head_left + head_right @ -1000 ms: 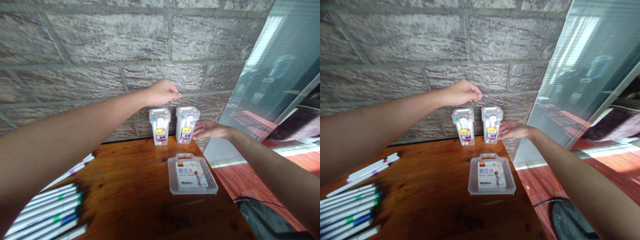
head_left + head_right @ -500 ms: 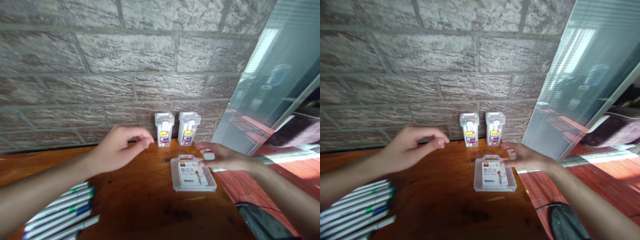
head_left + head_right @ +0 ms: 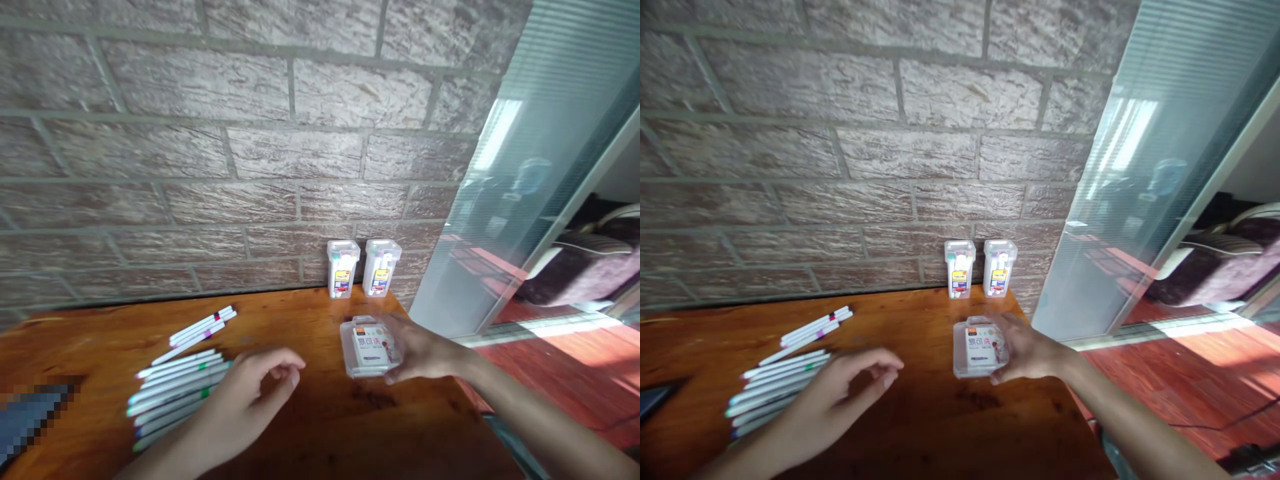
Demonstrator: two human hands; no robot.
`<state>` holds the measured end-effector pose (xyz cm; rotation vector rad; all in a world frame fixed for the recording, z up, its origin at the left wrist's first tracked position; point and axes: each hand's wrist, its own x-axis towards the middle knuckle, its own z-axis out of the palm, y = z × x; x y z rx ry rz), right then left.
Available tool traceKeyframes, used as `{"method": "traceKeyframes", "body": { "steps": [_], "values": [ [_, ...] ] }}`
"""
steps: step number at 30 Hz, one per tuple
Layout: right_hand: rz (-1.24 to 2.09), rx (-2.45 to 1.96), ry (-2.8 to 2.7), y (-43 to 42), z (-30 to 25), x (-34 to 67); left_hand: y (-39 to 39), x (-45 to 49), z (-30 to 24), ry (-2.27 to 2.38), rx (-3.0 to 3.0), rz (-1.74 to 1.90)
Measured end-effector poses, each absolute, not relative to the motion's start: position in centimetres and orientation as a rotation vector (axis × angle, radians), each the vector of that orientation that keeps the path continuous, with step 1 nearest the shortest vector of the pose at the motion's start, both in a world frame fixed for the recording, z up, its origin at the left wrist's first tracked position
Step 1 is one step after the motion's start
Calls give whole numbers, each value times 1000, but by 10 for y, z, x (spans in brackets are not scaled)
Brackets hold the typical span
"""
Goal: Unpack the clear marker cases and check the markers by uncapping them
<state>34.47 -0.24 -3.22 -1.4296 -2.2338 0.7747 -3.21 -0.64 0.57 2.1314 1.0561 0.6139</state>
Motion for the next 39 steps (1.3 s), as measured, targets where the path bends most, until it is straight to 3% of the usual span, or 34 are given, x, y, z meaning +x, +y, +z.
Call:
{"method": "traceKeyframes", "body": {
  "steps": [9, 17, 25, 39],
  "values": [
    [685, -1351, -2120, 26, -31, 258, 45, -35, -37, 1178, 1603, 906],
    [651, -1117, -1989, 48, -43, 188, 40, -39, -46, 836, 1068, 1079],
    [761, -1103, -1640, 42, -74, 212, 47, -44, -56, 856, 1060, 1078],
    [865, -972, -1545, 26, -72, 197, 36, -44, -48, 856, 1433, 1184]
  ]
}}
